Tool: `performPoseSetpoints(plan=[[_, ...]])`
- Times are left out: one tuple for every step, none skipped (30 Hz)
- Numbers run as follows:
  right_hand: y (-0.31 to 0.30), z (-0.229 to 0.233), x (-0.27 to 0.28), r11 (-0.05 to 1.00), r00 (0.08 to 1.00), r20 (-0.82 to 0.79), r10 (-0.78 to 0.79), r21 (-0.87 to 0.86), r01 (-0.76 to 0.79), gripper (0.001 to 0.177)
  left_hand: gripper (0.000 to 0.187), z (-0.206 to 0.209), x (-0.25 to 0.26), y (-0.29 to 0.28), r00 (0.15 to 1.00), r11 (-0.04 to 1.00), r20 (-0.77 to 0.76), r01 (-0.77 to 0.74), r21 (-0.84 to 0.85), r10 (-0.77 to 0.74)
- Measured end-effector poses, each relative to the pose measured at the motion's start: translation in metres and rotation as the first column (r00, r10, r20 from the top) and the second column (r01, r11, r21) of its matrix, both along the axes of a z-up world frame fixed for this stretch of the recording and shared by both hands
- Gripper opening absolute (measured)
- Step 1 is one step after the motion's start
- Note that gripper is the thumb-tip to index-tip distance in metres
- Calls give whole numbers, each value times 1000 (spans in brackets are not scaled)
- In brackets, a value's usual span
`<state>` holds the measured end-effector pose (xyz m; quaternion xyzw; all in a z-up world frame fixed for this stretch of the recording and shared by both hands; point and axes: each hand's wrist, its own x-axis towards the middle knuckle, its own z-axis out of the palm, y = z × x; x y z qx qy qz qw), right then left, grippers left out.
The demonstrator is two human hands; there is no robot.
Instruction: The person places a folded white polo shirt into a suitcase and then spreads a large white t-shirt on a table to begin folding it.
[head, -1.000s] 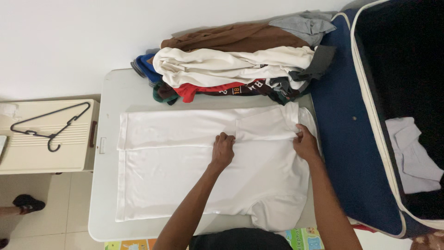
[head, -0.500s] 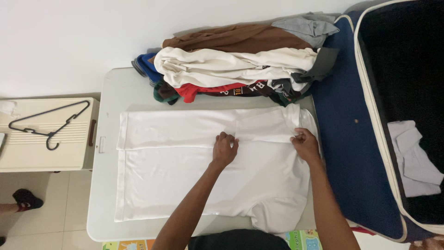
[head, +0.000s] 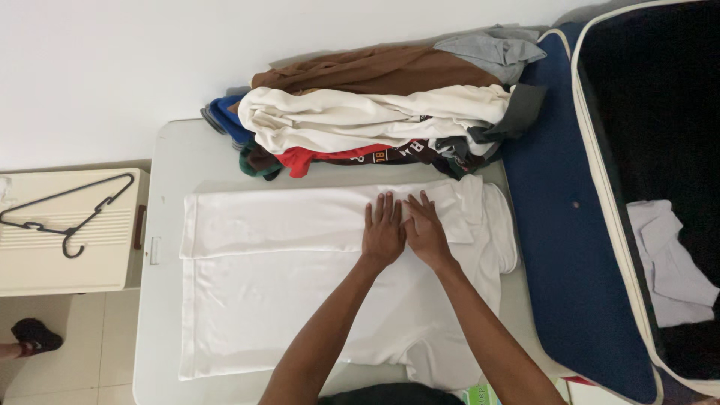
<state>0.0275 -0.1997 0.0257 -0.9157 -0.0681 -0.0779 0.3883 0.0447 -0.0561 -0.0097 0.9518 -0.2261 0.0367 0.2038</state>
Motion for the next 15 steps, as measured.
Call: performPoseSetpoints(plan=[[2, -2, 4, 999, 999, -3, 47, -22, -47, 44, 62, -3, -1, 0, 999, 999, 49, -6, 39, 4], [1, -4, 8, 998, 999, -8, 48, -48, -48, 43, 64, -4, 0, 0, 999, 1000, 49, 4, 20, -5], [0, -7, 10, 996, 999, -16, 50, -74, -51, 43, 66, -3, -3, 1, 999, 1000, 45, 12, 2, -12], [-2, -10, 11, 994, 998, -24, 52, -99, -54, 43, 69, -2, -4, 2, 999, 1000, 41, 20, -17, -19], [-4, -13, 12, 988, 998, -36, 46, -145, -51, 44, 70, 0, -3, 3, 999, 1000, 32, 23, -19, -23], [-8, -16, 13, 981, 998, -48, 40, -190, -49, 44, 71, 2, -3, 4, 999, 999, 22, 26, -20, -26], [-14, -18, 13, 971, 998, -59, 31, -237, -44, 45, 73, 4, -2, 4, 999, 999, 13, 32, -24, -32], [-20, -20, 13, 952, 998, -56, 3, -307, -20, 47, 73, 7, -3, 4, 1000, 999, 8, 28, -34, -28], [-28, -21, 14, 927, 999, -47, -24, -375, 4, 49, 74, 9, -4, 5, 1000, 999, 6, 23, -45, -23], [-35, -22, 15, 897, 998, -37, -50, -442, 29, 51, 74, 10, -5, 5, 1000, 998, 3, 19, -55, -18], [-44, -21, 15, 862, 993, -37, -108, -501, 75, 52, 74, 12, -5, 5, 1000, 998, 4, 15, -54, -15], [-55, -19, 14, 821, 986, -33, -166, -558, 120, 54, 74, 12, -6, 4, 1000, 998, 4, 12, -54, -12], [-59, -19, 17, 774, 975, -24, -220, -612, 160, 55, 73, 13, -6, 4, 1000, 999, 5, 6, -53, -6], [-59, -21, 20, 747, 971, -12, -240, -641, 177, 55, 74, 13, -5, 5, 1000, 999, 4, 4, -40, -4], [-59, -25, 21, 717, 965, 1, -263, -669, 196, 55, 74, 13, -5, 4, 1000, 1000, 3, 6, -26, -6]])
